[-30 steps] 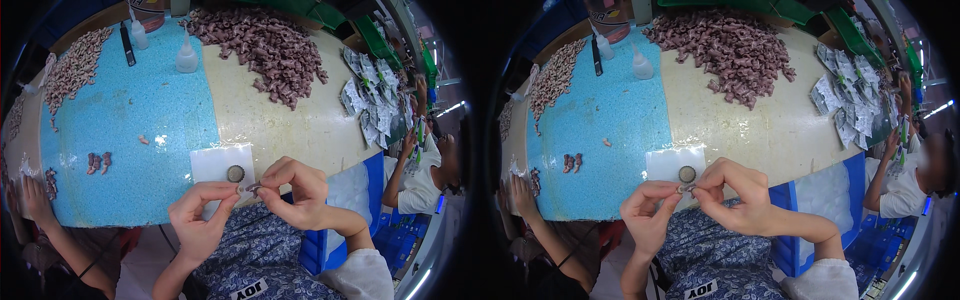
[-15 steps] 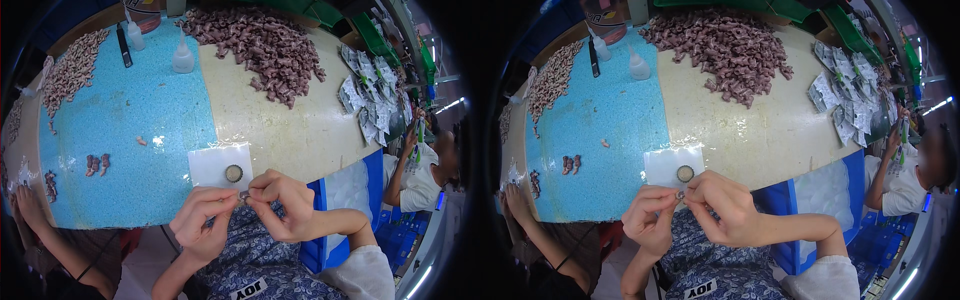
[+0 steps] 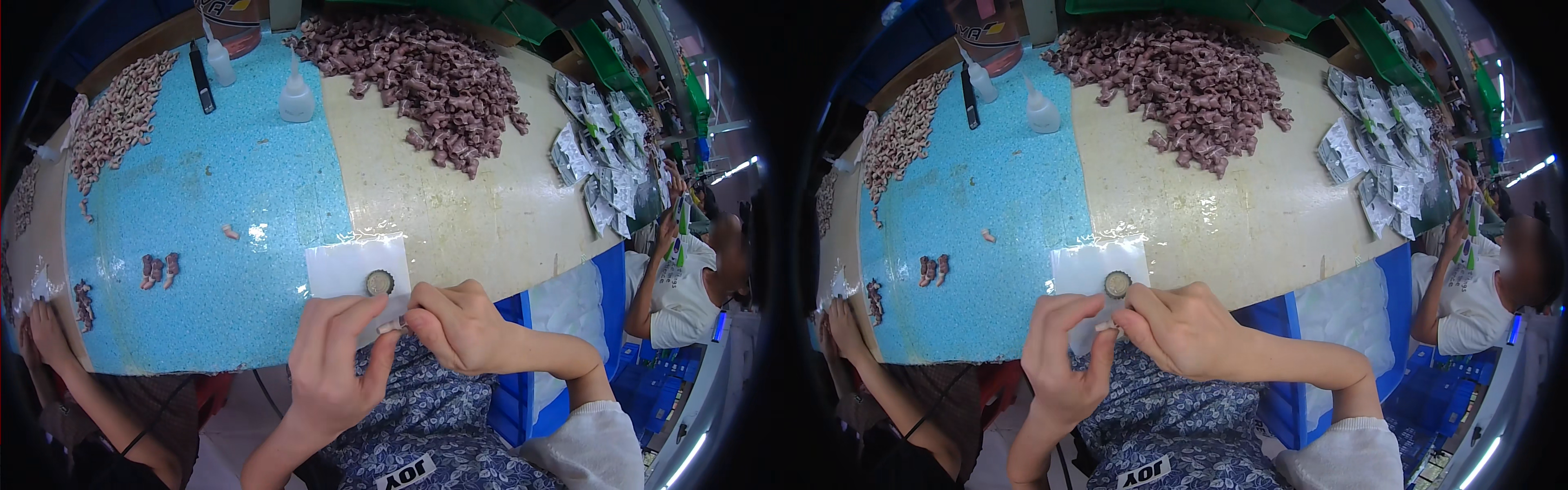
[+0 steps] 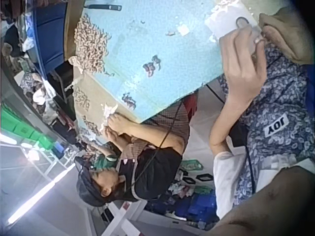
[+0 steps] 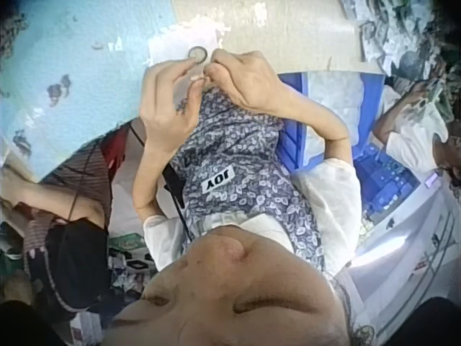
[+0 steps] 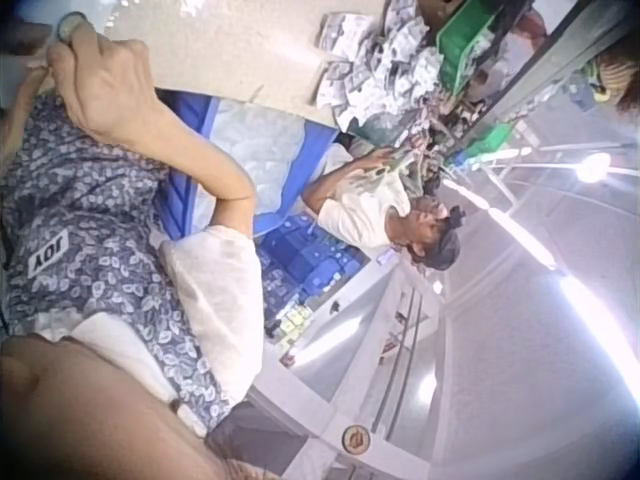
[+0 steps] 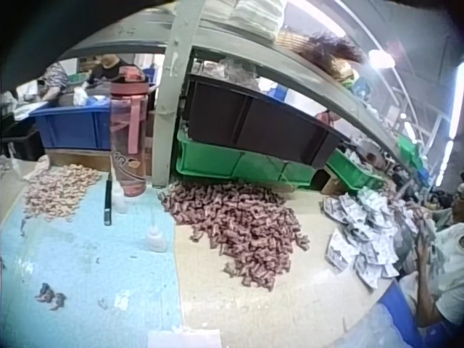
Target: The person sits at a workstation, gathers small plastic figurine parts from piles, dips the pieces into glue in a bottle cap, joins them together by hand to assemble them, and arranges the finished pieces on the table.
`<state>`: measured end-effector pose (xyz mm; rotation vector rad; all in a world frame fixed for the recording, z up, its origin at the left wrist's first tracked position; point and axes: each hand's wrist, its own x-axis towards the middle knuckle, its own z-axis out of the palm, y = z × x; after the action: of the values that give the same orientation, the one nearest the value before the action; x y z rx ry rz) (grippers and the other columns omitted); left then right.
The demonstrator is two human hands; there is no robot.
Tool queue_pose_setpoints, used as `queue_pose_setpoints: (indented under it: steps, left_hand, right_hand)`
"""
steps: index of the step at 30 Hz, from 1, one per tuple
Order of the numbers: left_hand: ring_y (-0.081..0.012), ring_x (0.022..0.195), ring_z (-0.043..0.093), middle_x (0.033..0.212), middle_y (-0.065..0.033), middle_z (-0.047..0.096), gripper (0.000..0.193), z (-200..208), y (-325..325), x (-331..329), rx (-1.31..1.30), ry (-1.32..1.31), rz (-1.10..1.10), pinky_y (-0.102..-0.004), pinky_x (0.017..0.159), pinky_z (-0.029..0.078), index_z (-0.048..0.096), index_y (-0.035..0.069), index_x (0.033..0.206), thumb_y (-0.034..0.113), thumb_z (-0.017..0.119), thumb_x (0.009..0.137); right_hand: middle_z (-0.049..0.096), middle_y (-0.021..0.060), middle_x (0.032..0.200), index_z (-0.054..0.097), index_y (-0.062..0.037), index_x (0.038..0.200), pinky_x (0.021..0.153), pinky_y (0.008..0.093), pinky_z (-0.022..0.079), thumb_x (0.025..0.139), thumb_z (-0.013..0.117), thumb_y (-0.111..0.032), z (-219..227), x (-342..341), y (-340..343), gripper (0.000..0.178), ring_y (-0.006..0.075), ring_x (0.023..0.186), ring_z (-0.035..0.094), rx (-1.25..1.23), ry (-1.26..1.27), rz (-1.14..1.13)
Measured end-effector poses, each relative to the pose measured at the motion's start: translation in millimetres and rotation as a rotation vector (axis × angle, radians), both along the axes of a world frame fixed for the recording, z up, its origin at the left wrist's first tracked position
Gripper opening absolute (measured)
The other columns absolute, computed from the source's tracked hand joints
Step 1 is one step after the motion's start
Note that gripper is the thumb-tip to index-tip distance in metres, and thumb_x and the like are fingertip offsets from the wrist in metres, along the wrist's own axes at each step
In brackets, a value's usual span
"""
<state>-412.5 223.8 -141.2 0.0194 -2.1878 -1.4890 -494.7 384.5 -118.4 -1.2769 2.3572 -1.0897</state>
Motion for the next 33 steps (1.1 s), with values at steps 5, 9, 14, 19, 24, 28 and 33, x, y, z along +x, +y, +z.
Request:
queue_pose_setpoints:
  steps: [5,9,14,19,24,28,33]
  left_hand:
    - [-0.0274,0.065,0.048,0.077,-0.0113,0.047,0.014,8.4,-7.8,0.5,-0.348,-0.055,-0.239,-0.0375,0.054,0.041,0.057,-0.002,0.086,0.002,0.067,0.078]
    - [-0.0280,0.064,0.047,0.076,-0.0115,0.046,0.014,4.9,-7.0,-2.1,-0.253,-0.004,-0.271,-0.0381,0.054,0.041,0.056,-0.003,0.085,-0.001,0.066,0.075]
    - [-0.0297,0.066,0.049,0.077,-0.0136,0.048,0.015,3.6,-9.3,-0.5,-0.167,0.023,-0.319,-0.0386,0.056,0.042,0.056,-0.004,0.085,-0.002,0.067,0.074]
    - [-0.0316,0.066,0.051,0.075,-0.0140,0.050,0.013,-2.1,-26.2,7.8,-0.223,-0.027,-0.306,-0.0404,0.057,0.042,0.058,-0.003,0.087,-0.005,0.064,0.075]
    - [-0.0329,0.065,0.052,0.078,-0.0177,0.054,0.009,-11.7,-92.3,27.6,-0.413,-0.369,0.172,-0.0408,0.057,0.039,0.056,-0.001,0.082,0.003,0.056,0.090]
    - [-0.0283,0.056,0.050,0.068,-0.0160,0.052,0.019,-22.2,-133.6,30.8,-0.601,-0.449,0.409,-0.0404,0.053,0.036,0.053,-0.002,0.077,0.009,0.059,0.092]
    - [-0.0233,0.052,0.051,0.062,-0.0123,0.052,0.020,2.7,-125.2,15.8,-0.593,-0.630,0.554,-0.0367,0.051,0.038,0.056,0.000,0.076,0.010,0.070,0.086]
  right_hand:
    - [0.054,0.0142,0.059,0.050,0.0009,0.087,0.041,0.0414,0.039,0.096,0.056,-0.010,0.4,7.9,0.3,0.016,0.0337,0.046,0.054,-0.026,-0.052,-0.005]
    - [0.052,0.0140,0.060,0.050,0.0022,0.088,0.042,0.0410,0.040,0.096,0.054,-0.007,-1.3,18.4,-1.1,0.013,0.0328,0.046,0.054,-0.097,-0.043,-0.043]
    - [0.053,0.0138,0.060,0.051,0.0030,0.090,0.043,0.0409,0.042,0.096,0.055,-0.009,-3.4,23.9,-4.7,0.014,0.0320,0.047,0.055,-0.104,-0.025,-0.055]
    - [0.058,0.0161,0.057,0.051,0.0037,0.093,0.045,0.0417,0.046,0.096,0.059,-0.023,-2.0,15.8,-13.0,0.029,0.0351,0.048,0.059,0.030,-0.095,0.038]
    - [0.058,0.0108,0.074,0.059,-0.0005,0.097,0.049,0.0331,0.045,0.088,0.070,-0.020,-5.4,-81.1,-27.5,0.024,0.0230,0.056,0.058,-0.066,0.353,-0.344]
    - [0.053,0.0165,0.095,0.057,0.0036,0.088,0.068,0.0396,0.052,0.081,0.066,-0.010,-25.6,-121.2,-28.1,0.018,0.0306,0.091,0.057,0.323,0.701,-0.357]
    - [0.052,0.0128,0.097,0.060,0.0003,0.092,0.073,0.0424,0.050,0.080,0.070,-0.009,-33.6,-120.1,-26.6,0.017,0.0308,0.093,0.055,0.342,0.635,-0.394]
